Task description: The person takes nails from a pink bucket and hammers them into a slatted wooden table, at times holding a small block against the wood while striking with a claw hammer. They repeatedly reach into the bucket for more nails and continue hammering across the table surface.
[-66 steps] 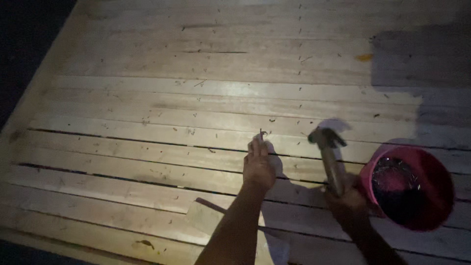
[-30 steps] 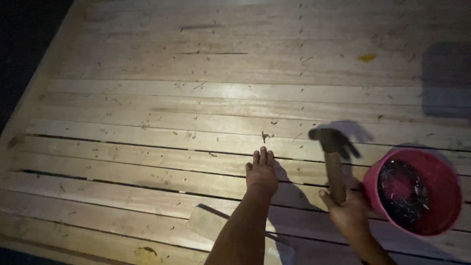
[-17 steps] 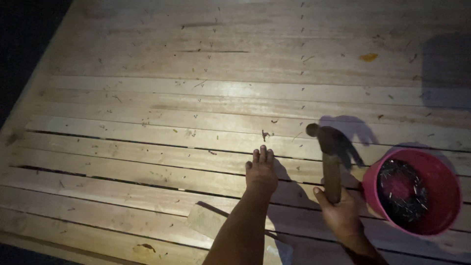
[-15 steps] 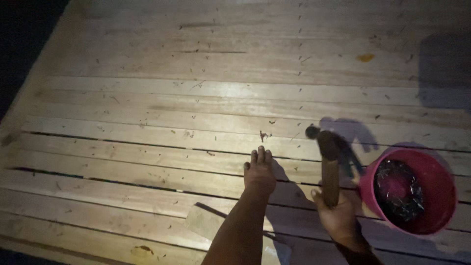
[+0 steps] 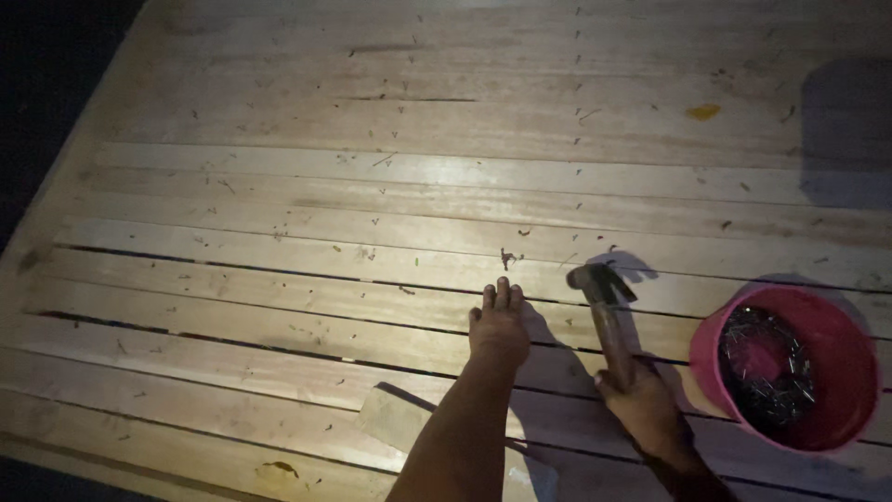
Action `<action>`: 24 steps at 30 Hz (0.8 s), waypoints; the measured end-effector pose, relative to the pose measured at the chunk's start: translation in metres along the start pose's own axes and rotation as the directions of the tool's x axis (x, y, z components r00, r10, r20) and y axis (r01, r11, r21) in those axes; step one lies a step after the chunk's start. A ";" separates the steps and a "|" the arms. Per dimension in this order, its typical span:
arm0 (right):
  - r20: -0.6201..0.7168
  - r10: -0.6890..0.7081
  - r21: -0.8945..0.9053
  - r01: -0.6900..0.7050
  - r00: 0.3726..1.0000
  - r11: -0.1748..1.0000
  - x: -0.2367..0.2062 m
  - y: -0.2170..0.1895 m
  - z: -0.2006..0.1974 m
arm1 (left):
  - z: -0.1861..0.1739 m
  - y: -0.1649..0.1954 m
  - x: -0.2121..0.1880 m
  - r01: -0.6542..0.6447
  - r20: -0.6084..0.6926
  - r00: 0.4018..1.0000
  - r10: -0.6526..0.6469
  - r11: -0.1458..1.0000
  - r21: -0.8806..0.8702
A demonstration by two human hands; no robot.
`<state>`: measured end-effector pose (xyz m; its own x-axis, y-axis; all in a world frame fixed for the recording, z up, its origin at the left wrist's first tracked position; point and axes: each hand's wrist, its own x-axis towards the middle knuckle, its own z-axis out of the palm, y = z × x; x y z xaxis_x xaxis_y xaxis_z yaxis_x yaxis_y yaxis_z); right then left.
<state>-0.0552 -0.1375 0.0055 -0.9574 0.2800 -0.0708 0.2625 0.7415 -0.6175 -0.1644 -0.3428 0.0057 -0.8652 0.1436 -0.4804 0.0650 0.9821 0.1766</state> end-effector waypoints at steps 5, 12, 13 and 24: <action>0.118 0.259 0.131 -0.274 0.959 0.953 0.001 -0.003 -0.001 | 0.001 -0.001 -0.001 -0.006 -0.011 1.000 0.005 1.000 -0.024; 0.174 0.235 -0.087 -0.222 0.956 0.971 0.006 -0.010 -0.010 | 0.000 -0.001 0.002 -0.003 0.007 1.000 0.003 0.999 -0.047; 0.197 0.280 -0.084 -0.268 0.940 0.960 0.008 -0.009 -0.011 | -0.001 -0.001 0.002 0.000 0.021 1.000 0.001 0.999 -0.042; 0.124 0.126 -0.015 -0.125 0.984 0.992 0.002 0.001 -0.007 | -0.012 0.002 -0.009 -0.018 -0.010 1.000 0.018 1.000 -0.020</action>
<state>-0.0556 -0.1317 0.0105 -0.9243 0.2932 -0.2442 0.3816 0.7097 -0.5922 -0.1626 -0.3441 0.0206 -0.8687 0.1601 -0.4688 0.0706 0.9767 0.2029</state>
